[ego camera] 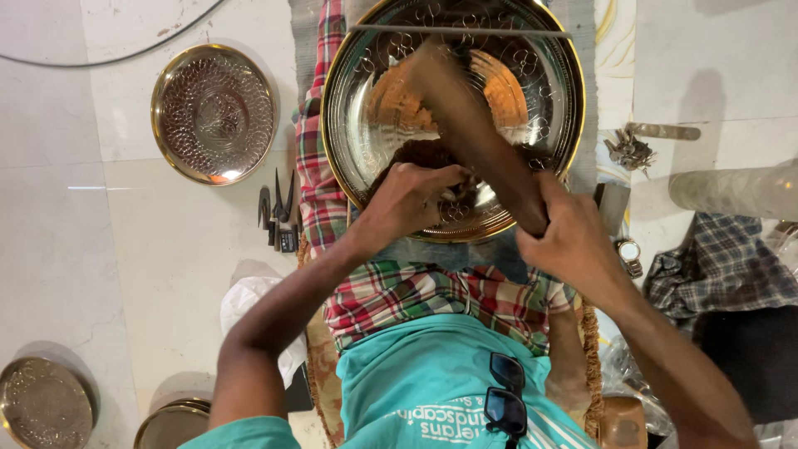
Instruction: The person sits on the floor and repeatedly hammers a decorative metal tray with a wooden mallet while holding a cloth underneath. The person occasionally wipes the tray surface with the cloth and continues hammering different areas of the tray.
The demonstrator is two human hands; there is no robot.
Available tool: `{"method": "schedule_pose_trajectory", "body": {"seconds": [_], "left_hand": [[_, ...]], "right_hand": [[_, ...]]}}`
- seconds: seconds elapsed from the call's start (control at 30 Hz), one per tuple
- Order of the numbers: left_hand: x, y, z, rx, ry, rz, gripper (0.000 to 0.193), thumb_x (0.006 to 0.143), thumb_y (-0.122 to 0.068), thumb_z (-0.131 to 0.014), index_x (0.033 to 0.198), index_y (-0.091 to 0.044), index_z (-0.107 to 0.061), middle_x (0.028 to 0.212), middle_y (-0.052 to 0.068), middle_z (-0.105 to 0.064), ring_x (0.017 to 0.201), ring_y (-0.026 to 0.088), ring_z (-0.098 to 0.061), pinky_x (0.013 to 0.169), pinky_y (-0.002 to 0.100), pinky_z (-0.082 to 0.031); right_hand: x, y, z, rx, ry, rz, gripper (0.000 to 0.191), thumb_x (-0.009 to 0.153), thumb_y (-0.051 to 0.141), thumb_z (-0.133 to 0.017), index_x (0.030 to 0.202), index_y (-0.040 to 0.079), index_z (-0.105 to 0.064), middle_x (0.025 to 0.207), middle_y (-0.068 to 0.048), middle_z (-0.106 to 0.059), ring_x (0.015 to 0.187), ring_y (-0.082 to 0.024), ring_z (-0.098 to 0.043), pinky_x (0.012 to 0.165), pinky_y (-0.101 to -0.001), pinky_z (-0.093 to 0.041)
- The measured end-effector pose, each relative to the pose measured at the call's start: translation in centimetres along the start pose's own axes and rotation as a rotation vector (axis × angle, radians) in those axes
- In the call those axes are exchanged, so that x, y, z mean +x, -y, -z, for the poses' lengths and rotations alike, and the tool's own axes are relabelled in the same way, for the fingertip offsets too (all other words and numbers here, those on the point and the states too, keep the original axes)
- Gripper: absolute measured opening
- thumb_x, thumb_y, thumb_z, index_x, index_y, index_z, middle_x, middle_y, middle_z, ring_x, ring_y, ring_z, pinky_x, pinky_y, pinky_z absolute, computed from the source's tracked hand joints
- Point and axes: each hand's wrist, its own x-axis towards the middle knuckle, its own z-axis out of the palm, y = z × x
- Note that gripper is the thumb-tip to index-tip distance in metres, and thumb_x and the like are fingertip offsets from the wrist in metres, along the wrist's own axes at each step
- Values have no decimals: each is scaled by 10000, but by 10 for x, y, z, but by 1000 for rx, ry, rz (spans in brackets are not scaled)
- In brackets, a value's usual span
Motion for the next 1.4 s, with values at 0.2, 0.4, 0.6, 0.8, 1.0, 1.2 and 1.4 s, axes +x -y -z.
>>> {"method": "schedule_pose_trajectory", "body": {"seconds": [0.2,0.4,0.6,0.8,1.0,1.2,1.4], "left_hand": [[23,4,11,-37,164,-204,601,674,66,-629,1246,-100,-711,996,106,-785,810,235,-775,700,360,-635],[44,-1,23,26,358,-274,707,599,106,-618,1251,-143,-731,857,158,-762,674,328,-710,612,442,-573],[53,-2,28,-39,400,-410,627,613,97,-639,1193,-117,-745,826,150,-748,723,329,-712,632,449,-552],[64,-1,32,-158,508,-563,423,697,-1,-701,1116,-53,-725,811,143,-717,690,334,-681,606,454,-518],[77,-4,22,8,674,-628,321,768,-5,-672,1073,-91,-720,738,122,-692,602,294,-642,563,443,-482],[47,1,28,-16,416,-414,409,750,-1,-675,1137,-126,-723,790,88,-730,654,251,-687,557,400,-512],[12,-9,14,52,181,-108,518,751,-11,-704,1245,-165,-700,850,100,-778,644,245,-735,604,371,-590]], "right_hand": [[-46,-27,-23,7,-40,-128,429,739,138,-691,1120,-25,-581,698,-208,-658,606,-307,-692,591,-426,-530],[-80,-31,-60,88,-182,-240,468,756,165,-742,1174,2,-608,825,-198,-720,734,-294,-728,656,-405,-546],[-98,-35,-89,381,-319,-245,436,795,90,-739,1201,-4,-611,884,-134,-716,797,-201,-685,720,-352,-564],[-106,-52,-112,280,-415,-164,434,799,79,-745,1196,-19,-600,922,-128,-736,839,-186,-716,736,-336,-570],[-105,-54,-120,206,-421,-156,459,801,118,-780,1188,-44,-594,905,-186,-713,841,-216,-710,713,-344,-564],[-93,-49,-79,287,-218,-283,403,799,116,-749,1163,-6,-627,881,-137,-722,784,-175,-703,711,-338,-562],[-55,-36,-38,170,-113,-79,473,752,111,-712,1187,-12,-572,832,-139,-678,722,-218,-672,652,-343,-525]]}}
